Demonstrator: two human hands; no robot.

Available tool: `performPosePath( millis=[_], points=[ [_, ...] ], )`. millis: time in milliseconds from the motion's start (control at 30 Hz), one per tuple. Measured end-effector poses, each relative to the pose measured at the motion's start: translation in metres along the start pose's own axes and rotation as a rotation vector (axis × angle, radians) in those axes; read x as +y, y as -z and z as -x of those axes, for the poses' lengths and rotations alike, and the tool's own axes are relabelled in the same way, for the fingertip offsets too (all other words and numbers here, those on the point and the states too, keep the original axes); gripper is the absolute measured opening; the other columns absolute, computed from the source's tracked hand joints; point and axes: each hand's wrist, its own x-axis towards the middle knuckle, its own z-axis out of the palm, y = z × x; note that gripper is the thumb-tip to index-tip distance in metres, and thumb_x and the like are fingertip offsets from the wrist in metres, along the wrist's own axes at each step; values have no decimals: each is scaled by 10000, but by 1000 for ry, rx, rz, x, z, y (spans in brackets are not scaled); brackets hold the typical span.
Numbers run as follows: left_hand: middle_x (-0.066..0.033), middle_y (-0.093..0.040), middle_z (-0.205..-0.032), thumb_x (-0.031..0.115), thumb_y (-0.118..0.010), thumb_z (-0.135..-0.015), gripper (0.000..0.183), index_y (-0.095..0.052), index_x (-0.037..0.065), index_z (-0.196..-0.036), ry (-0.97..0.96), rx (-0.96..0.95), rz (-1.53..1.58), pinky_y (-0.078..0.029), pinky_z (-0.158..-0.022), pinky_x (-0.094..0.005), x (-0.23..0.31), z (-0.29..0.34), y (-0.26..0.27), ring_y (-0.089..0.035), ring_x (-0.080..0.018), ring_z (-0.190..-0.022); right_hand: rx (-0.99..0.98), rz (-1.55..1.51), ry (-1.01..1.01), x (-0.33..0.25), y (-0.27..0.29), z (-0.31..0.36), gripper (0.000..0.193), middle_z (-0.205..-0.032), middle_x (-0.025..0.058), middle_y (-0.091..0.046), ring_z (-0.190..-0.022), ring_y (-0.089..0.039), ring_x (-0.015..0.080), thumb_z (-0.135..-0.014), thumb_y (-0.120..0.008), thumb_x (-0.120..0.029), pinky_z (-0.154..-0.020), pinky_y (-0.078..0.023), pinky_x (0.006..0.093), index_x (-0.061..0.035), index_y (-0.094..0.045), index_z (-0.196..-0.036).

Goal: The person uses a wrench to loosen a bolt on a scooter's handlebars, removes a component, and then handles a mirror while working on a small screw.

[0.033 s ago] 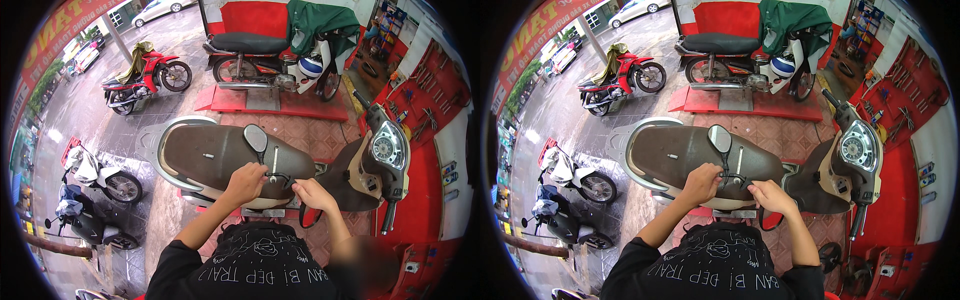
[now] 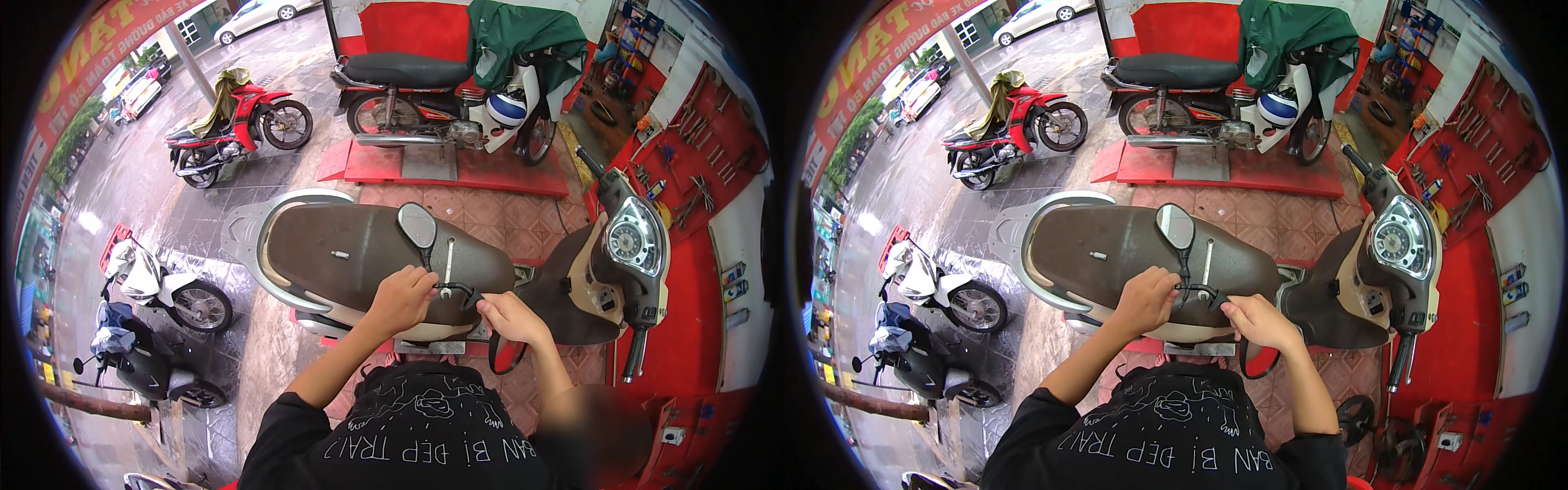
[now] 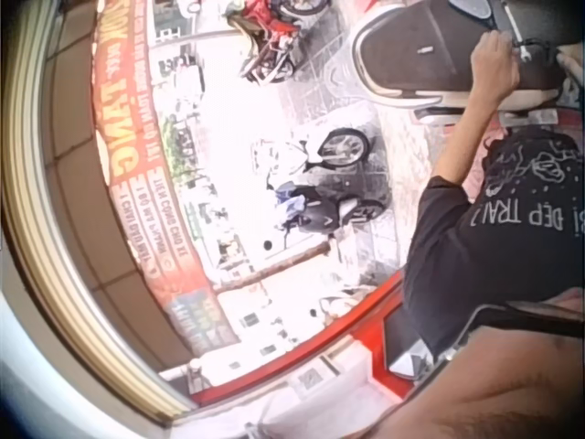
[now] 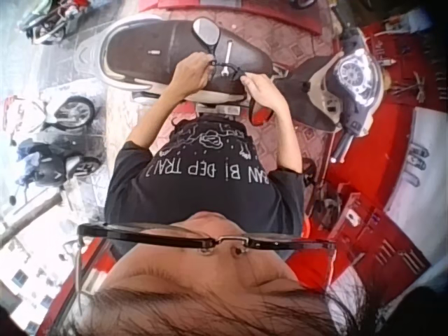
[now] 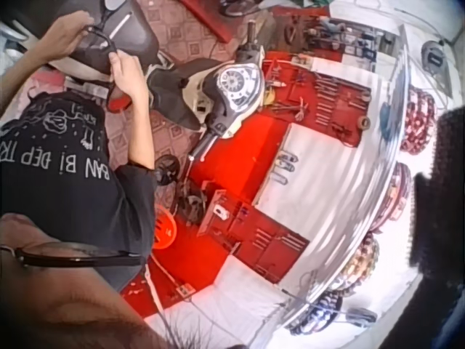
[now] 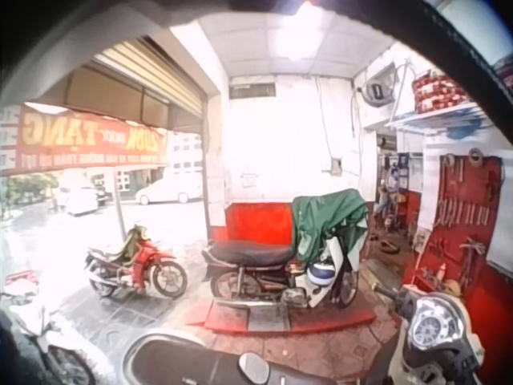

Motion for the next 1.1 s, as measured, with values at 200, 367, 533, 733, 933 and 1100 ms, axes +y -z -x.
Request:
performPosePath(
  millis=[200,367,533,733,933,1100],
  points=[
    [-143,-585,-867,66,-592,-933,77,-592,23,-997,-51,4,0,-482,-687,-451,-6,3,-13,-582,-368,-794,49,96,-35,-15,-7,3,373,-634,143,-630,-591,-696,280,-1084,-535,-268,-588,-534,406,-4,-558,-821],
    [-51,-389,-633,302,-412,-1123,373,-530,43,-882,545,-5,573,-418,-593,-388,6,7,-27,-438,-219,-569,380,861,163,-17,-15,2,390,-694,123,-654,-660,-692,299,-988,-657,-396,-620,-538,433,-58,-553,-825],
    [12,-371,-597,468,-303,-1137,536,-466,62,-827,980,-558,1167,-362,-551,-329,-34,13,-25,-369,-139,-538,347,944,280,-1,-7,4,394,-708,116,-659,-671,-684,323,-974,-663,-424,-638,-540,437,-69,-558,-842],
    [-161,-666,-1037,120,-654,-978,292,-558,27,-1238,290,-145,294,-525,-826,-428,10,0,7,-664,-337,-907,229,601,89,-13,12,12,387,-685,175,-635,-688,-644,421,-1021,-618,-365,-647,-516,485,-21,-567,-852],
    [-160,-650,-1074,116,-685,-930,248,-579,29,-1137,-57,3,137,-516,-781,-455,4,6,-6,-627,-380,-954,88,103,-6,-18,2,17,367,-650,228,-582,-671,-612,457,-1050,-569,-297,-615,-472,500,3,-570,-839],
    [-165,-639,-1010,47,-643,-938,118,-553,25,-1011,-12,-44,133,-501,-734,-449,6,6,-9,-603,-372,-803,144,232,43,-11,-5,18,370,-643,225,-574,-665,-600,463,-1050,-571,-305,-613,-460,519,-5,-563,-834]
  ],
)
